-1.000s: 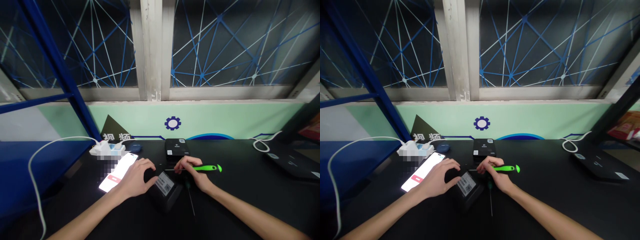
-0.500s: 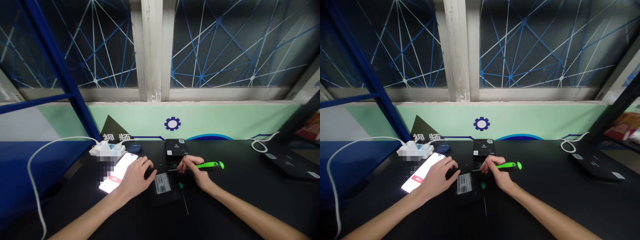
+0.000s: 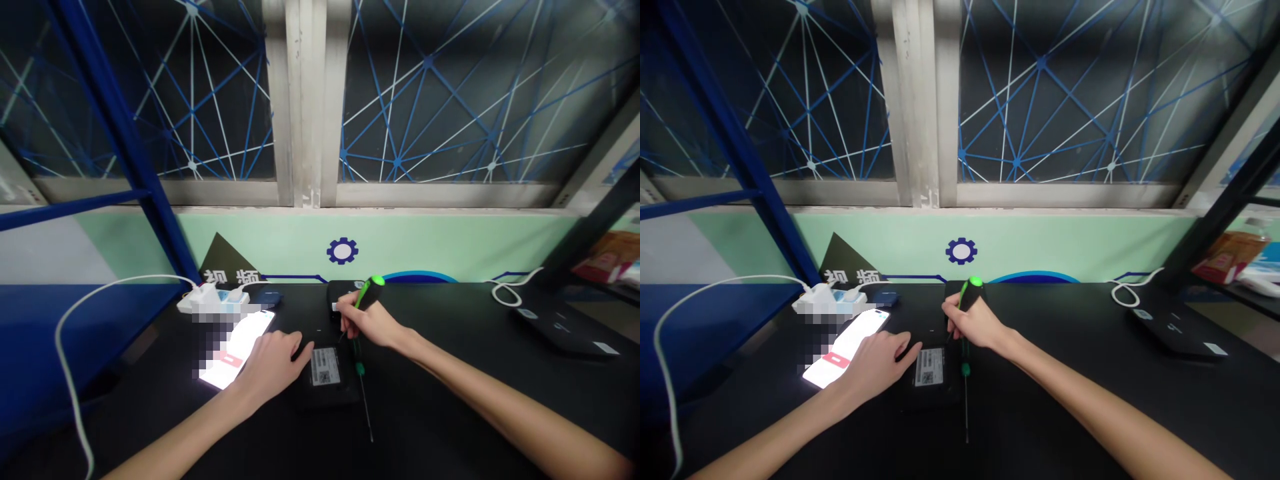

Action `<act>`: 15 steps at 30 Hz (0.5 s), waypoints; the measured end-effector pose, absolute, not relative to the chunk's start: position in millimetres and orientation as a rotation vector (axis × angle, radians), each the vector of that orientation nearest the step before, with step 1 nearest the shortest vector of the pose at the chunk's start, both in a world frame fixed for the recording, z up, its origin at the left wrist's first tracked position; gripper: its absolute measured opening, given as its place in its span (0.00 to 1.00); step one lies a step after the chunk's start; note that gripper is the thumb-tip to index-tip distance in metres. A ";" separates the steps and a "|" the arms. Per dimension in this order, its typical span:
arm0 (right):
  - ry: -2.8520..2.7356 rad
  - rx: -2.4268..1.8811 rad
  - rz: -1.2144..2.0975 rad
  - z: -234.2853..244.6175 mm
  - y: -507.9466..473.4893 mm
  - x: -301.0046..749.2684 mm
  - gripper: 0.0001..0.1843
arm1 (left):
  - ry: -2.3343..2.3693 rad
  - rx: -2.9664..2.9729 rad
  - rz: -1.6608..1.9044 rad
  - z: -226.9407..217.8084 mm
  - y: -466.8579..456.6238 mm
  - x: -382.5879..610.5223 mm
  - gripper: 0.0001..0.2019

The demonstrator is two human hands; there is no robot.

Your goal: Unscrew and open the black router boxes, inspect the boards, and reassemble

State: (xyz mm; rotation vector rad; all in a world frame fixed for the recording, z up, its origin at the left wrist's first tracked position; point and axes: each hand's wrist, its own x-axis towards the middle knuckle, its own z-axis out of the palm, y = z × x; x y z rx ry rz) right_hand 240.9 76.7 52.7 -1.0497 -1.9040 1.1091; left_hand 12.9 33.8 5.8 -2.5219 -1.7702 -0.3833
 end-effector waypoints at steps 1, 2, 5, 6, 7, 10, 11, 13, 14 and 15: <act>-1.945 -1.070 1.105 54.3 77.9 236.9 0.21 | -1.775 -2.517 -0.375 6.5 33.9 13.2 0.22; -1.983 -1.094 1.092 55.2 78.7 233.0 0.21 | -1.782 -2.509 -0.368 7.2 34.0 13.6 0.22; -2.047 -1.149 1.033 55.2 80.4 223.4 0.19 | -1.817 -2.474 -0.344 7.9 34.3 14.3 0.22; -2.058 -1.151 1.016 55.1 81.3 221.4 0.19 | -1.831 -2.462 -0.336 7.7 34.4 14.3 0.22; -2.071 -1.146 1.006 55.0 82.4 220.1 0.19 | -1.844 -2.454 -0.326 7.4 34.6 14.3 0.22; -2.114 -1.104 1.031 55.8 87.1 219.7 0.20 | -1.863 -2.456 -0.305 6.3 35.1 13.7 0.23; -2.126 -1.086 1.054 56.0 88.8 220.2 0.21 | -1.865 -2.462 -0.301 6.1 35.4 13.4 0.23; -2.144 -1.045 1.088 55.9 90.7 221.1 0.22 | -1.866 -2.478 -0.299 5.7 36.0 12.8 0.24; -2.147 -1.023 1.090 55.5 90.6 221.4 0.23 | -1.867 -2.488 -0.299 5.7 36.3 12.5 0.24; -2.149 -1.001 1.082 54.8 89.7 221.6 0.23 | -1.869 -2.498 -0.299 5.8 36.8 12.3 0.24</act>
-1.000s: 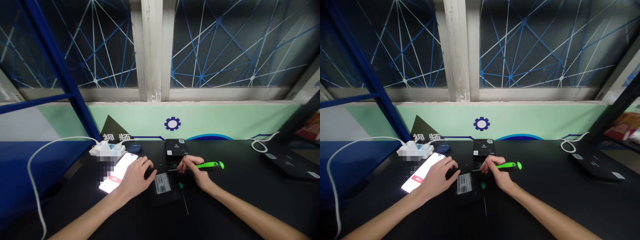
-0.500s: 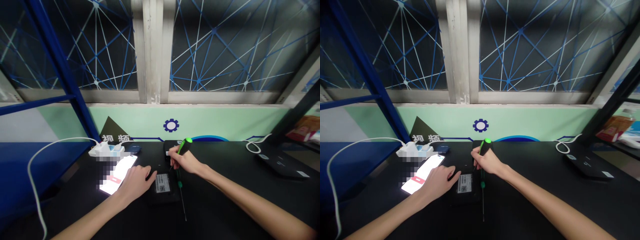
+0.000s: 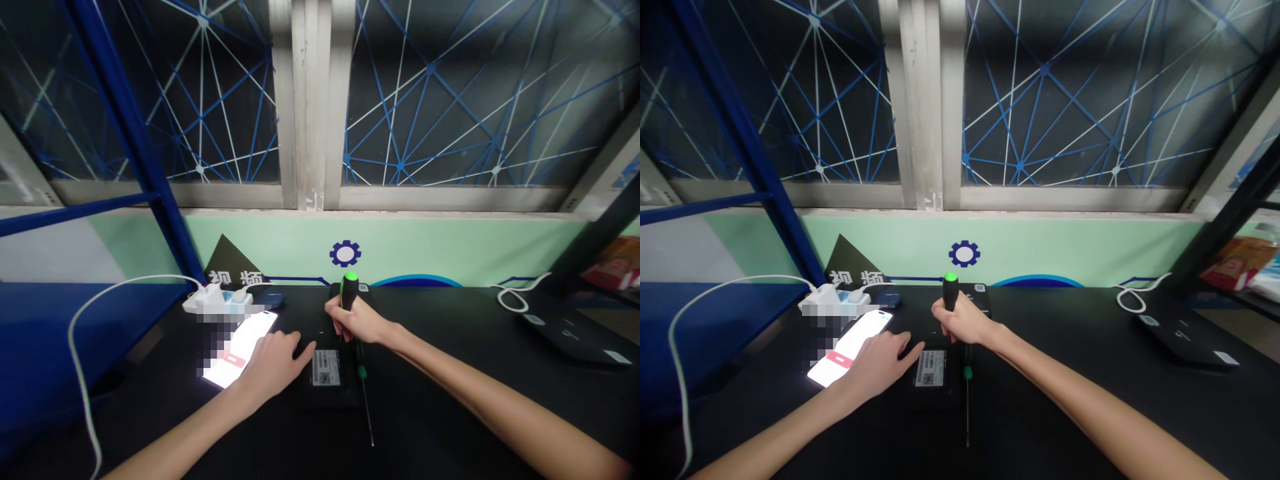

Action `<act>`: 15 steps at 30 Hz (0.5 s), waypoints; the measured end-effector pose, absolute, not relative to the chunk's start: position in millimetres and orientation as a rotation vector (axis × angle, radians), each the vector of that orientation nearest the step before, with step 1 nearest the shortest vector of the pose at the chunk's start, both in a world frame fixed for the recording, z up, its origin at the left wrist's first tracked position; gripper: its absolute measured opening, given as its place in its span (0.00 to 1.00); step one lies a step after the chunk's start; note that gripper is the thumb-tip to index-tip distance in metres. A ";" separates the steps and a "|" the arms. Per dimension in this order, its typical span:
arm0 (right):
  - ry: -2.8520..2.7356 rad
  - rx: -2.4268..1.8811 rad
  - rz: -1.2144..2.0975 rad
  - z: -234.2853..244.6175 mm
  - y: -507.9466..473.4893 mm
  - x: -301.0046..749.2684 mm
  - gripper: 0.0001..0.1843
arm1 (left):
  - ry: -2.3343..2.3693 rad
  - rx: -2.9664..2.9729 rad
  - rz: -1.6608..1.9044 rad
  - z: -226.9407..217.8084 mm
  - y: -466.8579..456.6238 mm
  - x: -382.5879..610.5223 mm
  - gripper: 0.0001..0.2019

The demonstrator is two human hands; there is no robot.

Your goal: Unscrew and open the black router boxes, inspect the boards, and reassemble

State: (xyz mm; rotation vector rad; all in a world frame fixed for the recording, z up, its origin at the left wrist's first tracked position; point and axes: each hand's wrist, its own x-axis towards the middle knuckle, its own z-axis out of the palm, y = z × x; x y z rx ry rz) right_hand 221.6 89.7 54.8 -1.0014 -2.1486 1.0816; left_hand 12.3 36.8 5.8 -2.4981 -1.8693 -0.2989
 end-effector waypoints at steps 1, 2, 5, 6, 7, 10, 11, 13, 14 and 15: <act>-2.146 -0.984 1.064 53.8 87.9 221.7 0.23 | -1.873 -2.506 -0.299 5.9 37.2 12.1 0.24; -2.136 -0.970 1.039 52.6 85.7 221.9 0.24 | -1.877 -2.512 -0.300 6.1 37.5 12.0 0.24; -2.070 -0.958 0.960 46.1 77.9 224.5 0.24 | -1.889 -2.524 -0.304 6.8 38.3 11.6 0.23; -2.040 -0.951 0.941 42.6 75.8 226.2 0.23 | -1.889 -2.528 -0.306 7.0 38.5 11.5 0.23; -2.022 -0.936 0.943 38.3 73.9 228.3 0.22 | -1.887 -2.532 -0.306 7.0 38.6 11.5 0.23; -1.875 -0.866 1.009 21.2 69.5 235.3 0.18 | -1.881 -2.542 -0.307 6.1 38.9 11.2 0.23; -1.825 -0.852 1.026 14.9 68.0 237.2 0.18 | -1.880 -2.543 -0.308 5.6 39.0 11.1 0.23; -1.711 -0.839 1.008 3.1 64.6 239.3 0.18 | -1.878 -2.543 -0.313 4.7 39.2 10.7 0.24; -1.670 -0.842 0.984 -1.9 62.8 239.5 0.18 | -1.877 -2.543 -0.317 4.4 39.3 10.5 0.24; -1.642 -0.855 0.949 -6.2 61.0 239.1 0.17 | -1.874 -2.544 -0.320 4.2 39.4 10.2 0.24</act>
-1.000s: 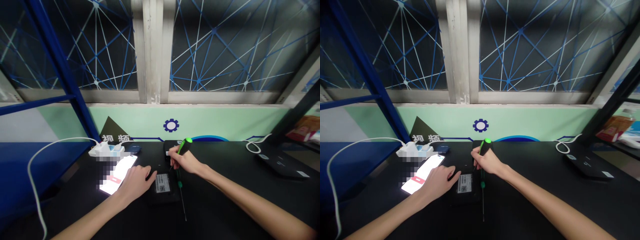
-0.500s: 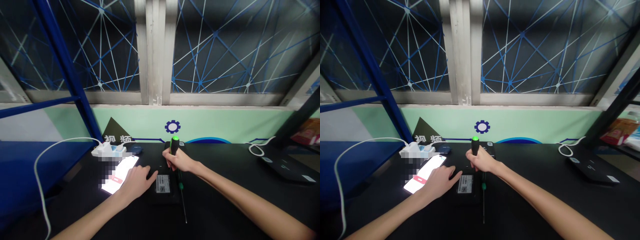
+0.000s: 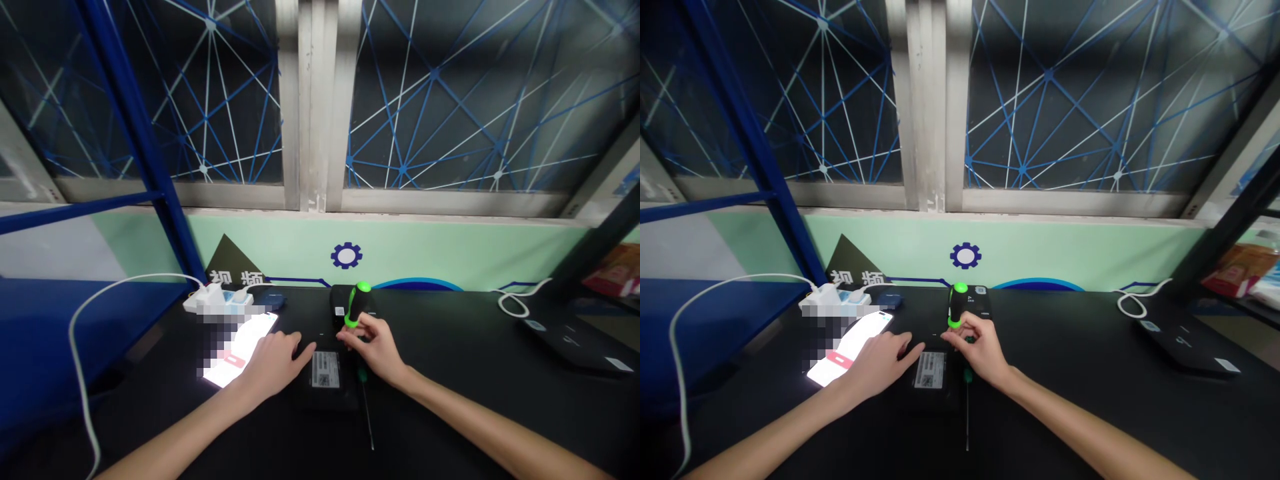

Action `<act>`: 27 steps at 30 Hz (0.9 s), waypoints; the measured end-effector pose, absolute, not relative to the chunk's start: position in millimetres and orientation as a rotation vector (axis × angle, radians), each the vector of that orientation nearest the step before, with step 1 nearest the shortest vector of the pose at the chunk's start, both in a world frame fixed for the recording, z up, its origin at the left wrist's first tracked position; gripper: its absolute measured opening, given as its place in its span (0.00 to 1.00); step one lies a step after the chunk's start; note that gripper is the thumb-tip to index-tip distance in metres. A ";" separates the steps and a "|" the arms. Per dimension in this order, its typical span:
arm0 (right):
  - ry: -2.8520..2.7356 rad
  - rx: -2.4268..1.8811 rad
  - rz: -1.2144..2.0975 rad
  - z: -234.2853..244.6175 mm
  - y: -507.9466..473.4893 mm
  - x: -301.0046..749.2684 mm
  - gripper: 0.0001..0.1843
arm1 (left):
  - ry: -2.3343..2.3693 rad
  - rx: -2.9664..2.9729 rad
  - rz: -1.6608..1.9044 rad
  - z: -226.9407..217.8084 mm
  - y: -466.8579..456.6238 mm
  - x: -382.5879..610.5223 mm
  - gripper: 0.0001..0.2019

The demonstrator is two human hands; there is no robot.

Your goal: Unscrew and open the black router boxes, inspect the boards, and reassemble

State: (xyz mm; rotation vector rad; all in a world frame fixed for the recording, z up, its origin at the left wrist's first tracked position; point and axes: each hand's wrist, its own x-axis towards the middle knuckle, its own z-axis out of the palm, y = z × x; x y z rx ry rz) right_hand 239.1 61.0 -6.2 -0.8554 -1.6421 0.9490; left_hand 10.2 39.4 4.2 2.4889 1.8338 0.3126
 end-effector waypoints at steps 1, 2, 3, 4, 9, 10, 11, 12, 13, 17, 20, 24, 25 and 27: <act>-1.615 -0.863 0.918 -9.5 59.3 238.4 0.16 | 1.831 2.490 0.314 4.1 39.4 9.9 0.24; -1.598 -0.869 0.904 -12.0 57.9 237.5 0.15 | 1.829 2.491 0.314 4.1 39.5 9.7 0.24; -1.593 -0.870 0.891 -13.6 56.6 236.6 0.15 | 1.828 2.491 0.313 4.2 39.6 9.5 0.24; -1.597 -0.867 0.883 -14.5 55.7 235.9 0.14 | 1.828 2.491 0.311 4.2 39.7 9.4 0.24; -1.667 -0.839 0.843 -12.5 53.5 236.1 0.14 | 1.824 2.492 0.312 3.7 40.4 9.9 0.24; -1.676 -0.835 0.840 -11.8 53.2 236.4 0.15 | 1.823 2.491 0.313 3.6 40.5 10.1 0.24; -1.687 -0.830 0.835 -11.1 52.9 236.6 0.15 | 1.823 2.489 0.313 3.5 40.6 10.2 0.24; -1.698 -0.826 0.827 -10.4 52.5 236.6 0.16 | 1.824 2.487 0.313 3.6 40.6 10.3 0.24; -1.709 -0.822 0.818 -9.8 52.1 236.7 0.17 | 1.823 2.485 0.313 3.9 40.5 10.3 0.24; -1.749 -0.789 0.799 -8.2 50.7 236.9 0.15 | 1.818 2.478 0.309 6.1 39.7 10.5 0.24; -1.765 -0.795 0.783 -9.0 50.8 237.0 0.14 | 1.823 2.471 0.301 7.6 39.1 10.8 0.24; -1.695 -0.831 0.794 -13.7 53.6 235.1 0.11 | 1.828 2.466 0.296 7.9 38.8 11.0 0.23; -1.660 -0.831 0.818 -14.9 54.4 234.4 0.10 | 1.828 2.465 0.295 8.0 38.7 11.0 0.23; -1.600 -0.823 0.859 -16.1 55.3 233.5 0.12 | 1.824 2.464 0.295 8.3 38.6 10.9 0.23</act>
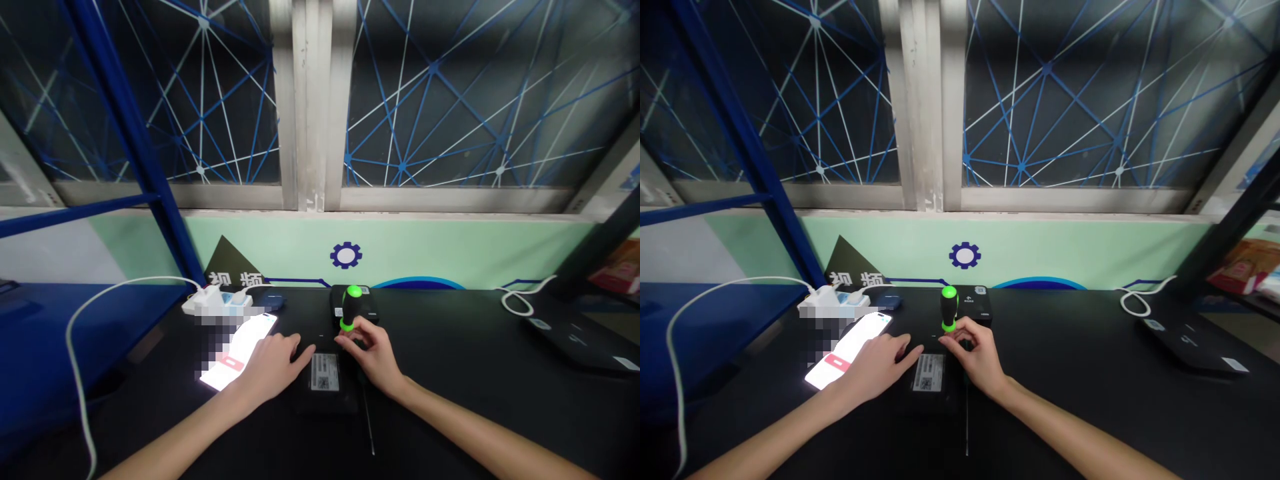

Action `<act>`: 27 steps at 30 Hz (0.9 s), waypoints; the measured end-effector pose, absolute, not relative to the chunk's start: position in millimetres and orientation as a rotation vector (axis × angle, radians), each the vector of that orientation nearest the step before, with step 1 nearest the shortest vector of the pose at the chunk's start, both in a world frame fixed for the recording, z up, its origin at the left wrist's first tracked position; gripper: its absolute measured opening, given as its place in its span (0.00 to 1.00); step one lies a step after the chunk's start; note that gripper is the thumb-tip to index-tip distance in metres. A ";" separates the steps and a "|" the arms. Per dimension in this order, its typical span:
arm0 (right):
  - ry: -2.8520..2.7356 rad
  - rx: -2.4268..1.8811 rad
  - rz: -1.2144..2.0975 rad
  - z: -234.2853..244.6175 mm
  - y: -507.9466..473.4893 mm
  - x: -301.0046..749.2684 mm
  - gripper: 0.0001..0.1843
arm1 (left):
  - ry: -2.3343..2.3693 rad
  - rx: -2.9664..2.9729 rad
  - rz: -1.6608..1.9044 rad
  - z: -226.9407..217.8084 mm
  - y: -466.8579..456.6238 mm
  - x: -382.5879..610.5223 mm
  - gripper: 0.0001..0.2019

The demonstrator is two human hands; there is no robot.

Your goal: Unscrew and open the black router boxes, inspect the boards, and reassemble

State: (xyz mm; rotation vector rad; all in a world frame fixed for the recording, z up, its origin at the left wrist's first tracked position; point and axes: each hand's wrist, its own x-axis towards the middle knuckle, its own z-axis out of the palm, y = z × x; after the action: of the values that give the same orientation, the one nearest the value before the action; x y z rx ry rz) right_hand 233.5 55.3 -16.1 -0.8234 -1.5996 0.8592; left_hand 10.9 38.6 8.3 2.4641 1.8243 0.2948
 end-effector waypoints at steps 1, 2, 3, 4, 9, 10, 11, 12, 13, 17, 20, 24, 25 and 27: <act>-1.585 -0.820 0.866 -16.0 55.2 233.4 0.13 | 1.822 2.464 0.295 8.5 38.4 10.8 0.24; -1.581 -0.821 0.858 -15.5 54.9 233.5 0.13 | 1.819 2.463 0.296 8.9 38.3 10.7 0.24; -1.587 -0.826 0.842 -14.6 54.2 233.7 0.13 | 1.818 2.462 0.296 9.3 38.1 10.7 0.24; -1.598 -0.834 0.824 -13.5 53.3 234.1 0.13 | 1.817 2.460 0.297 9.8 37.9 10.6 0.24; -1.670 -0.838 0.778 -7.9 49.7 235.9 0.13 | 1.818 2.445 0.291 11.4 37.3 10.5 0.24; -1.685 -0.834 0.768 -7.3 49.5 236.0 0.14 | 1.818 2.443 0.290 11.4 37.4 10.5 0.23; -1.699 -0.833 0.760 -6.9 49.5 236.1 0.14 | 1.820 2.442 0.290 11.1 37.5 10.4 0.23; -1.708 -0.833 0.750 -6.7 49.6 236.1 0.14 | 1.820 2.441 0.291 10.7 37.7 10.3 0.23; -1.712 -0.834 0.740 -6.7 50.0 236.0 0.14 | 1.819 2.441 0.291 10.2 37.9 10.2 0.23; -1.714 -0.817 0.679 -7.1 51.9 235.3 0.10 | 1.812 2.444 0.296 8.5 38.4 9.8 0.23; -1.713 -0.807 0.678 -8.8 53.3 234.4 0.10 | 1.814 2.446 0.304 8.8 38.3 9.7 0.23; -1.597 -0.826 0.832 -15.0 55.0 233.8 0.12 | 1.803 2.451 0.311 9.9 38.0 9.5 0.24; -1.562 -0.829 0.871 -16.7 55.4 233.9 0.13 | 1.801 2.453 0.313 10.0 38.0 9.3 0.24; -1.533 -0.829 0.903 -18.8 55.7 234.2 0.13 | 1.801 2.456 0.314 10.1 38.0 9.1 0.24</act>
State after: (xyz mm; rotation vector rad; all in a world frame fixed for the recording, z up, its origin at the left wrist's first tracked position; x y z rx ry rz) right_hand 234.2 55.7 -18.8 -0.8295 -1.5326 0.9032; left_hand 9.1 38.0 10.1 2.4561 1.8006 0.3136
